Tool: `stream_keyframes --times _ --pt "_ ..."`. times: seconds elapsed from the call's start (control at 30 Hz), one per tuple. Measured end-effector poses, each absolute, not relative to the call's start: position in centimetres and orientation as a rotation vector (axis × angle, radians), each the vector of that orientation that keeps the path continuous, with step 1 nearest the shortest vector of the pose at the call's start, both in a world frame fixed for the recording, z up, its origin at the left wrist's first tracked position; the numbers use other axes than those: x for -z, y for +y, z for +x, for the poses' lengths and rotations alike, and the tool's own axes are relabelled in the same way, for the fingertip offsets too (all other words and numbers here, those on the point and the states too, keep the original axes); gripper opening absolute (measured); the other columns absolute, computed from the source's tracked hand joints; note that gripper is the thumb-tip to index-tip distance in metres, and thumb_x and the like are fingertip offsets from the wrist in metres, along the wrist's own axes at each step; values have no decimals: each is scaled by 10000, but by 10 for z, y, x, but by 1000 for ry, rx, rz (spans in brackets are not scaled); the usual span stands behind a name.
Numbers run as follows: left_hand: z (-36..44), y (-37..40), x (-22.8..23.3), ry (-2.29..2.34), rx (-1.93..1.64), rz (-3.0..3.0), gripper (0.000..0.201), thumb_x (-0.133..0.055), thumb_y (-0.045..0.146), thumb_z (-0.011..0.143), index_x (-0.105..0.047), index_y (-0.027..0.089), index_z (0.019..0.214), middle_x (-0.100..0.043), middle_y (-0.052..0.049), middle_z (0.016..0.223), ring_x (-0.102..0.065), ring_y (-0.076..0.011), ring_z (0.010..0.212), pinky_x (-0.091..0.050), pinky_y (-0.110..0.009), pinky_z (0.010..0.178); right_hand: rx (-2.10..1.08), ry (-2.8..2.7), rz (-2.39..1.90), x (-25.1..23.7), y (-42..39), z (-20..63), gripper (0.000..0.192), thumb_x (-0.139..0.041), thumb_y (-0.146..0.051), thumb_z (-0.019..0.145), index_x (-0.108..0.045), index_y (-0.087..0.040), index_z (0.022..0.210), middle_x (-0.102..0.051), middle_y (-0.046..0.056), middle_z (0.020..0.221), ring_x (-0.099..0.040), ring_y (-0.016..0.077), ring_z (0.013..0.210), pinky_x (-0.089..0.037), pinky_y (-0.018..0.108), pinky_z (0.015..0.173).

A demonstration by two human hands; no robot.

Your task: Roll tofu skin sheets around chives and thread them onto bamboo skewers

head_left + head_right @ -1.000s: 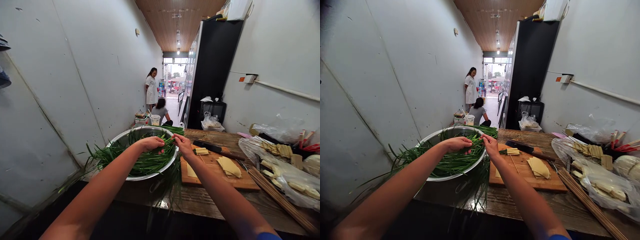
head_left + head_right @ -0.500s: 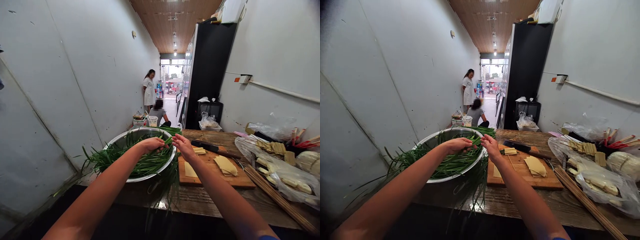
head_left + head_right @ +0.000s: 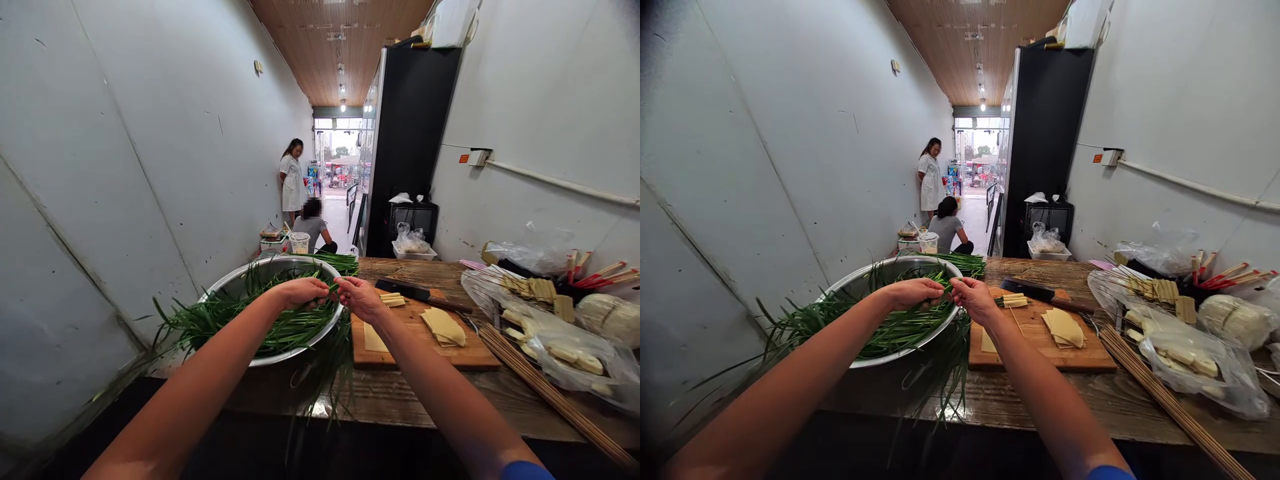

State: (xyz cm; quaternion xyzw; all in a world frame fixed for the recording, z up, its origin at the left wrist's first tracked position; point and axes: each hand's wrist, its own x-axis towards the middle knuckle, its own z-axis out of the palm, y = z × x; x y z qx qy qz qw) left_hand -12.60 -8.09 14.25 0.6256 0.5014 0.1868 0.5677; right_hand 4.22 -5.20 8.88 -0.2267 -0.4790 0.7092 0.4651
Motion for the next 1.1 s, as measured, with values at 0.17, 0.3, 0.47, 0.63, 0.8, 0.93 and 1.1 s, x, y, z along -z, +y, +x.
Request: stream_keyframes --times 0.17,0.3,0.47,0.63,0.8,0.93,1.1 --pt "-125 -84 -147 1169 -459 1580 335 -639 452 642 -591 136 743 -450 54 562 -334 -49 452 -252 -195 444 -1651 -1232 -594 -91 -53 43 317 -756 -386 553 -613 -140 694 -577 -39 531 -469 50 417 -339 179 400" --pt "-126 -86 -150 1322 -489 1762 292 -619 429 652 -602 142 701 -499 40 543 -378 -71 462 -262 -209 459 -1606 -1187 -633 -87 -51 46 335 -758 -395 541 -608 -143 704 -580 -29 553 -490 67 445 -374 199 433" --pt "-124 -88 -153 1510 -518 1951 229 -560 343 692 -615 141 598 -479 30 469 -321 -77 432 -217 -227 450 -1076 -1578 -942 -95 -50 63 273 -649 -417 689 -650 -155 764 -603 23 634 -554 135 576 -430 271 557" --pt "-119 -83 -148 1538 -520 2037 222 -539 271 673 -565 153 487 -439 27 425 -325 -87 440 -225 -232 464 -47 -2349 -989 -125 -66 57 192 -596 -312 777 -684 -218 919 -632 70 833 -593 198 817 -417 285 699" --pt "-112 -78 -147 1474 -542 1965 229 -535 268 667 -549 143 474 -400 32 417 -299 -82 442 -215 -230 451 146 -2609 -1103 -148 -70 34 149 -598 -245 773 -705 -142 753 -665 143 780 -614 241 761 -406 293 636" --pt "-108 -82 -159 1377 -582 2022 215 -549 310 686 -642 128 617 -494 24 482 -371 -83 468 -260 -215 465 -39 -2582 -958 -157 -56 56 114 -676 -176 664 -668 -171 551 -632 50 561 -578 160 611 -370 233 561" --pt "-84 -90 -171 1349 -681 2229 279 -516 341 741 -684 121 705 -499 28 493 -372 -76 472 -262 -206 474 -797 -2354 -924 -160 -53 110 270 -602 -279 715 -600 -160 473 -503 -37 382 -431 72 354 -319 202 402"
